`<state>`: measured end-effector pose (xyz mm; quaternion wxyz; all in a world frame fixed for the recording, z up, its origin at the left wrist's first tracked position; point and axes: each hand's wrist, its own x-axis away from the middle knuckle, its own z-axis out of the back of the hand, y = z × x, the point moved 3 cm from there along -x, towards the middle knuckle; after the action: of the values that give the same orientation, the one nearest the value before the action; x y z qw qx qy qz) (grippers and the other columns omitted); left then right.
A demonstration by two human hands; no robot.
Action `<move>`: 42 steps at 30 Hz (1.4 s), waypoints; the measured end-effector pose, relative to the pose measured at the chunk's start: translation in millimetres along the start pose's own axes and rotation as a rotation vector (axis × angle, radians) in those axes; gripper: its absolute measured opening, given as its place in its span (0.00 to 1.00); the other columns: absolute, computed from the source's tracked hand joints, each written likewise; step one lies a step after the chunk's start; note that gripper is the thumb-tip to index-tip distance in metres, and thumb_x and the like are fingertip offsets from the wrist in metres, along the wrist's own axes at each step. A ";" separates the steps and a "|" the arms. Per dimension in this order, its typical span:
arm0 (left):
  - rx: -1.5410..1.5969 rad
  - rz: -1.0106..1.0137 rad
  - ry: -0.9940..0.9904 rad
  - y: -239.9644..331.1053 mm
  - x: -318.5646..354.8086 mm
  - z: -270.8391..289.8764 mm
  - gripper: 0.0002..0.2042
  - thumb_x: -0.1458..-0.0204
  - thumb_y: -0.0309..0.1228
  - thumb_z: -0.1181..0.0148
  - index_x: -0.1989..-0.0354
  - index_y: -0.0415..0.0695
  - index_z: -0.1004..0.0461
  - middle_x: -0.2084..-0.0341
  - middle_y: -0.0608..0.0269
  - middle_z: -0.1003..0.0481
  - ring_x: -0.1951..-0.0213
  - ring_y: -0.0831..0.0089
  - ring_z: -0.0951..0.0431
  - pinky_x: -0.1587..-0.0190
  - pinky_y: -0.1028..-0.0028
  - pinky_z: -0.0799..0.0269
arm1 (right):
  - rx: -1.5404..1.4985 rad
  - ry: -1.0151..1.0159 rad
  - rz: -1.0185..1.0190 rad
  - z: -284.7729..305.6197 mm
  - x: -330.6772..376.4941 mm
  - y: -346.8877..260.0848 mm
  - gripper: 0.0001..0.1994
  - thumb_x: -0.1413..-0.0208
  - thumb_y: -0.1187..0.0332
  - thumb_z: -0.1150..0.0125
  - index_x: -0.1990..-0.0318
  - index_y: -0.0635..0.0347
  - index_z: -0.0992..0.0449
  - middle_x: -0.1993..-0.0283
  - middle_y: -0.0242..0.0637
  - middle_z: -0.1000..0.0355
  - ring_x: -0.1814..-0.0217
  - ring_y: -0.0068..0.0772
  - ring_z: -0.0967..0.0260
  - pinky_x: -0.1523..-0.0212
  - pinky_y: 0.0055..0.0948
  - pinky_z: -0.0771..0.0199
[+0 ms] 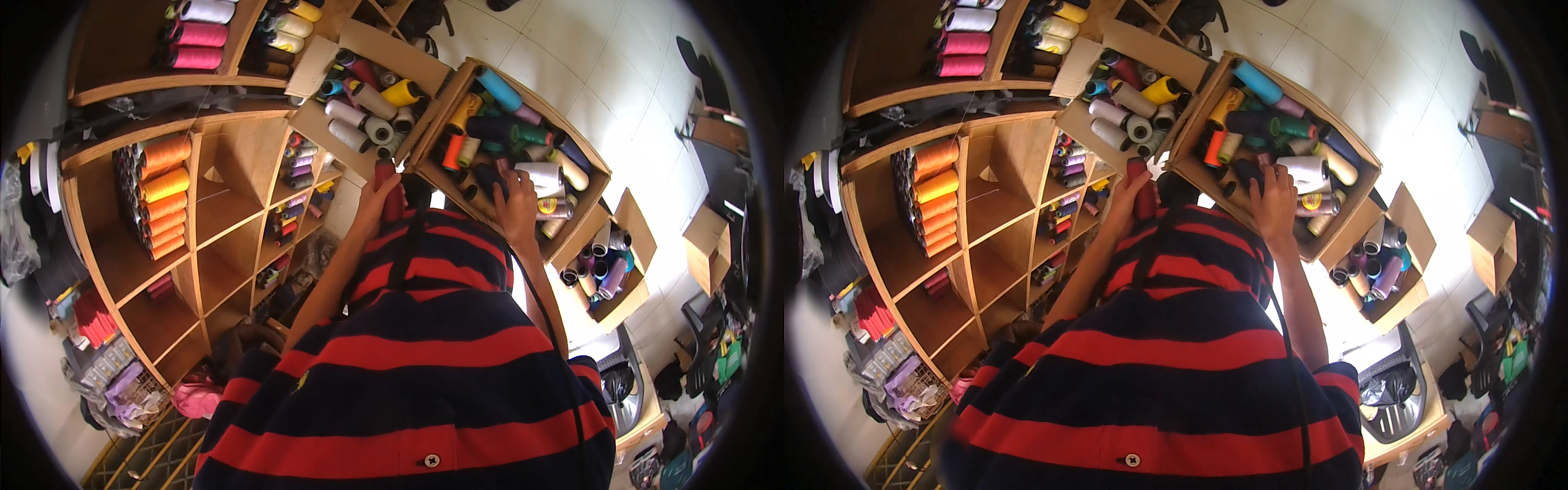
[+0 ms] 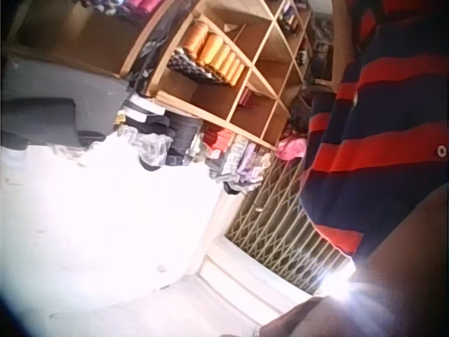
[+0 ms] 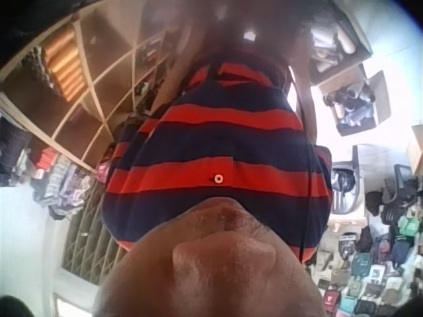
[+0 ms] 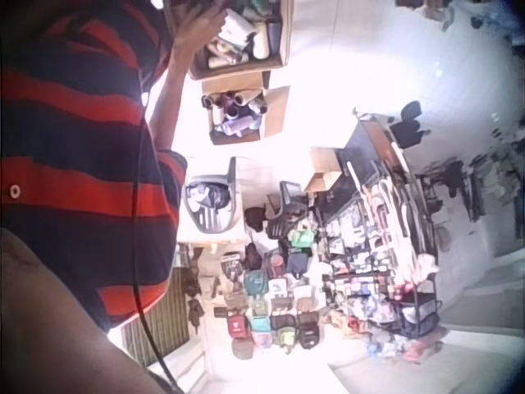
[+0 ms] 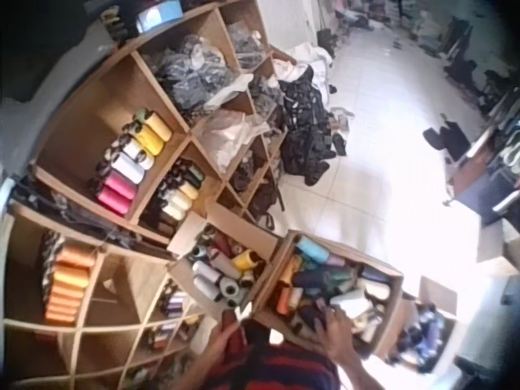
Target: The person sorts through thread spools in cardboard boxes and places them onto wooden shelves. They repeatedly pick up spools, inspect them, and arrange them by color on the shelves.
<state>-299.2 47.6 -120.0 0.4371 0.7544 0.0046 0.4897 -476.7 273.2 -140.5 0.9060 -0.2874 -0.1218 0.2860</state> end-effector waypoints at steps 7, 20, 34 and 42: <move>0.086 -0.109 0.107 7.7 -4.7 45.6 0.15 0.46 0.36 0.37 0.60 0.40 0.33 0.74 0.62 0.27 0.75 0.72 0.24 0.71 0.73 0.25 | -0.214 -0.103 0.256 -25.8 -53.3 -71.8 0.11 0.46 0.72 0.42 0.56 0.63 0.27 0.56 0.46 0.31 0.53 0.52 0.31 0.54 0.44 0.30; -0.091 -0.146 0.139 90.0 -147.9 185.7 0.20 0.49 0.38 0.36 0.51 0.40 0.30 0.72 0.62 0.26 0.79 0.73 0.23 0.77 0.74 0.26 | -0.316 -0.062 -0.313 -175.2 -150.1 -128.5 0.14 0.51 0.80 0.50 0.56 0.64 0.28 0.57 0.54 0.25 0.52 0.59 0.28 0.50 0.47 0.29; -0.405 0.108 -0.032 119.2 -242.8 199.6 0.20 0.53 0.43 0.35 0.56 0.43 0.27 0.75 0.64 0.27 0.80 0.74 0.24 0.78 0.74 0.28 | 0.027 -0.552 0.300 -279.4 -314.3 -183.7 0.17 0.46 0.72 0.45 0.47 0.59 0.29 0.57 0.50 0.25 0.52 0.52 0.27 0.52 0.44 0.26; -0.369 0.060 -0.002 113.0 -232.1 200.1 0.18 0.51 0.39 0.35 0.54 0.45 0.26 0.75 0.66 0.27 0.79 0.76 0.25 0.77 0.75 0.28 | 0.093 -0.483 0.109 -265.3 -302.8 -194.2 0.20 0.51 0.69 0.36 0.50 0.59 0.32 0.52 0.51 0.28 0.52 0.53 0.26 0.55 0.46 0.25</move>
<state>-318.9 -254.2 -243.3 0.5531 0.6617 -0.1083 0.4945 -531.8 -154.9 -256.5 0.8460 -0.1747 -0.3058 0.4003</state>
